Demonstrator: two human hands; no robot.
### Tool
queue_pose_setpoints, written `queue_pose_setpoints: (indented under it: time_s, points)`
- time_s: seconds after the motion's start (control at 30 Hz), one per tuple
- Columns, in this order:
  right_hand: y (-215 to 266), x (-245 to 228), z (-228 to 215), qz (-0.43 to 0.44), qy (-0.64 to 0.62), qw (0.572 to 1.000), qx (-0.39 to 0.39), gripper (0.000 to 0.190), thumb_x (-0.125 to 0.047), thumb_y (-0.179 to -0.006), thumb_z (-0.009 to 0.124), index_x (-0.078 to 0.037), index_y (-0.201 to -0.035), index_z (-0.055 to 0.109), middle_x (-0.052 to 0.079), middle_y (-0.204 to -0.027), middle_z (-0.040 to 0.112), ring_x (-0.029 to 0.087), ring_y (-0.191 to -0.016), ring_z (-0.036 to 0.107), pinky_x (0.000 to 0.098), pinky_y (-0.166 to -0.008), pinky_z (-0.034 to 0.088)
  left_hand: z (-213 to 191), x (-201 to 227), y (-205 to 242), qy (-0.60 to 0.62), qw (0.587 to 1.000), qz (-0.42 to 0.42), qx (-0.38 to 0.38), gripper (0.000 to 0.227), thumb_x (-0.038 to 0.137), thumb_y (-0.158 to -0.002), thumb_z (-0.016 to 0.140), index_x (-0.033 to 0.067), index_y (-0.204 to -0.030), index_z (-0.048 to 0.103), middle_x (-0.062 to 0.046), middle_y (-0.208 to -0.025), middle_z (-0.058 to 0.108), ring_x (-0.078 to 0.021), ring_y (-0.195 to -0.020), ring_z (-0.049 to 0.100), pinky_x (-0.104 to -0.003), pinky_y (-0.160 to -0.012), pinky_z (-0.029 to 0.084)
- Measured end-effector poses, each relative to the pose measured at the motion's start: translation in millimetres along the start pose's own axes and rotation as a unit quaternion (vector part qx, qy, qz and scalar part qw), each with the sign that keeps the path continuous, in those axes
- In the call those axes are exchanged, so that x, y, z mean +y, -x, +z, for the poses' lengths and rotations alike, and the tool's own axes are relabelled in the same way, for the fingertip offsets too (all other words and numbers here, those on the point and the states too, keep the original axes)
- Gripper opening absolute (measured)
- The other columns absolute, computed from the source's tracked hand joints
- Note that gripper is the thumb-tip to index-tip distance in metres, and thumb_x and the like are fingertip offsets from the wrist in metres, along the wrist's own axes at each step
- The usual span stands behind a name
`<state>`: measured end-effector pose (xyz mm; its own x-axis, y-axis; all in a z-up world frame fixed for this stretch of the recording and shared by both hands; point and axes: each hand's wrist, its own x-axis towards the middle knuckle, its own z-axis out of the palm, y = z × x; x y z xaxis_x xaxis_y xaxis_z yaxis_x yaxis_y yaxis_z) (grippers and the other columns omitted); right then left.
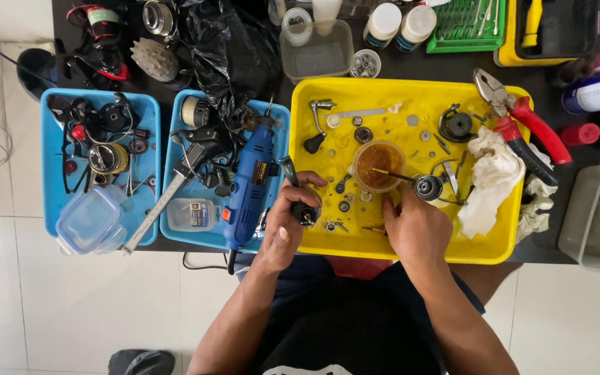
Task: The person sits on the floor at a table and uses tweezers and a small brush to clean and manipulate a small mechanical component. They dip the brush into a container of amber liquid and apply it to the part, then use tweezers to adjust small pieces within the mechanism.
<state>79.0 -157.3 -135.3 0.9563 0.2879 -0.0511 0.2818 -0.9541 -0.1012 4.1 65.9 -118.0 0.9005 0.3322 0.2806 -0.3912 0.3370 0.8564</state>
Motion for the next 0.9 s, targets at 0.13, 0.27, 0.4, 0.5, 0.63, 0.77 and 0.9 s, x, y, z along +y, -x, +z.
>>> queue_pose_setpoints:
  time_s: [0.13, 0.27, 0.4, 0.5, 0.63, 0.77, 0.9]
  points:
    - [-4, 1, 13, 0.035, -0.007, 0.999, -0.029, 0.029, -0.048, -0.094, 0.069, -0.021, -0.102, 0.063, 0.007, -0.070, 0.071, 0.034, -0.071, 0.075, 0.0486, -0.069, 0.059, -1, -1, 0, 0.001, 1.000, 0.007, 0.005, 0.071, 0.072, -0.093, 0.051, 0.0028, -0.105, 0.059, -0.027, -0.126, 0.054, -0.0231, -0.101, 0.060, -0.033, -0.084, 0.048]
    - [-6, 3, 13, 0.039, 0.002, 0.999, -0.033, 0.029, -0.048, -0.093, 0.070, -0.021, -0.099, 0.060, 0.008, -0.071, 0.071, 0.034, -0.073, 0.075, 0.0488, -0.070, 0.059, 1, -2, 1, -0.001, 1.000, 0.009, 0.005, 0.071, 0.071, -0.092, 0.051, 0.0023, -0.105, 0.059, -0.028, -0.126, 0.054, -0.0233, -0.099, 0.060, -0.032, -0.084, 0.047]
    - [-5, 2, 11, 0.041, -0.006, 0.999, -0.034, 0.030, -0.050, -0.093, 0.070, -0.022, -0.097, 0.060, 0.006, -0.072, 0.072, 0.033, -0.073, 0.076, 0.0466, -0.069, 0.060, 3, 2, 0, -0.006, 1.000, 0.011, 0.004, 0.069, 0.071, -0.094, 0.049, 0.0029, -0.105, 0.059, -0.027, -0.126, 0.054, -0.0230, -0.099, 0.059, -0.033, -0.084, 0.047]
    - [-3, 0, 10, 0.031, -0.001, 0.999, -0.022, 0.033, -0.051, -0.090, 0.072, -0.020, -0.096, 0.061, 0.007, -0.071, 0.072, 0.033, -0.072, 0.076, 0.0470, -0.069, 0.060, 2, 3, -1, -0.024, 1.000, 0.014, -0.006, 0.070, 0.072, -0.094, 0.047, 0.0036, -0.105, 0.059, -0.027, -0.127, 0.054, -0.0240, -0.101, 0.059, -0.033, -0.086, 0.047]
    - [1, 5, 13, 0.033, 0.001, 0.999, -0.015, 0.035, -0.054, -0.089, 0.071, -0.022, -0.100, 0.061, 0.007, -0.071, 0.072, 0.033, -0.074, 0.076, 0.0491, -0.070, 0.060, 4, 7, -1, -0.038, 0.999, 0.016, -0.006, 0.071, 0.073, -0.094, 0.045, 0.0044, -0.104, 0.060, -0.025, -0.128, 0.054, -0.0283, -0.111, 0.059, -0.033, -0.090, 0.046]
    - [6, 7, 2, -0.009, -0.001, 0.999, 0.045, 0.029, -0.048, -0.089, 0.074, -0.022, -0.095, 0.063, 0.001, -0.063, 0.068, 0.027, -0.065, 0.074, 0.0434, -0.064, 0.060, 5, 12, -1, -0.049, 0.998, 0.002, -0.024, 0.073, 0.076, -0.095, 0.041, 0.0064, -0.108, 0.060, -0.024, -0.132, 0.052, -0.0283, -0.117, 0.054, -0.035, -0.096, 0.043]
    - [20, 3, -23, -0.056, -0.054, 0.994, 0.082, 0.026, -0.044, -0.088, 0.077, -0.028, -0.106, 0.067, -0.005, -0.061, 0.068, 0.023, -0.061, 0.072, 0.0412, -0.062, 0.059, 5, 15, -1, -0.074, 0.996, -0.003, -0.044, 0.072, 0.076, -0.097, 0.038, 0.0087, -0.110, 0.059, -0.022, -0.134, 0.051, -0.0312, -0.125, 0.051, -0.037, -0.098, 0.041]
